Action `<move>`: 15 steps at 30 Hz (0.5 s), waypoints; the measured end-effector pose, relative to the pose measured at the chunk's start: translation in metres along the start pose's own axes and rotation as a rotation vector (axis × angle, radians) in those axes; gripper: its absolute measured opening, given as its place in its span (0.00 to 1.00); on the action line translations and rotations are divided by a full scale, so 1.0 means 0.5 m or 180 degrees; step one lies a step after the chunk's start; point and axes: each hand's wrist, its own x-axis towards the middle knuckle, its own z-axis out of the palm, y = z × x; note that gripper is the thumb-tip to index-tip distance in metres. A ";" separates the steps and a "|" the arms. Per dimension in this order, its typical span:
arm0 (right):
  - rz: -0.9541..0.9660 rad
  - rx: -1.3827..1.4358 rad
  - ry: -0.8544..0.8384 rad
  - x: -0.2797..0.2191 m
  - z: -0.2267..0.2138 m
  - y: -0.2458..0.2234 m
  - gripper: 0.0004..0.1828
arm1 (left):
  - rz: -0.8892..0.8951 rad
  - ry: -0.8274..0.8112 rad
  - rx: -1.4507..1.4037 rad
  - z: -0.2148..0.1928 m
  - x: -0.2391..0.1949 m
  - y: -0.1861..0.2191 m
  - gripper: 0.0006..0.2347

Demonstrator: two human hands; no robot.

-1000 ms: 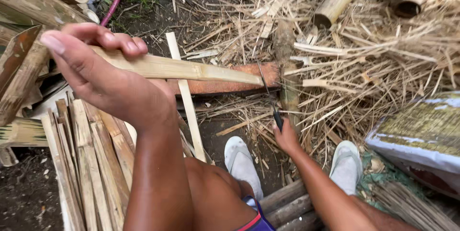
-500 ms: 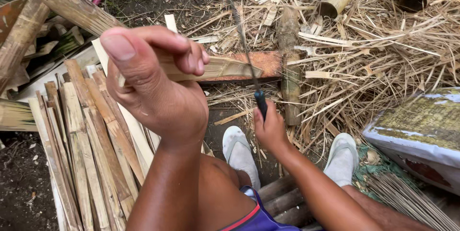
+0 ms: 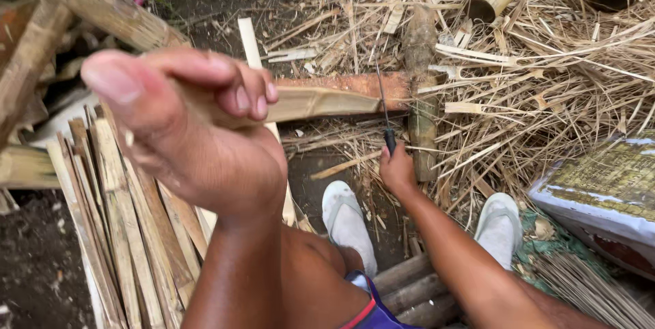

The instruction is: The person uses a knife to shave and smooth thin bamboo strips one at a time, holding each strip against a brick and scraping along its length. The person repeatedly picks up strips from a pile, shaves them, and places them back into the pile.

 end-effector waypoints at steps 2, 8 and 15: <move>-0.0601 0.0107 0.0312 -0.005 0.023 0.038 0.22 | 0.0108 -0.0038 0.0082 -0.005 0.010 -0.005 0.24; 0.0174 -0.0301 0.0082 0.002 0.108 0.104 0.29 | -0.0135 -0.0116 -0.0413 -0.064 0.008 -0.018 0.20; -0.1371 -0.2305 -0.0484 -0.020 0.062 0.085 0.12 | -0.1064 -0.0720 -0.0998 0.061 -0.080 -0.184 0.20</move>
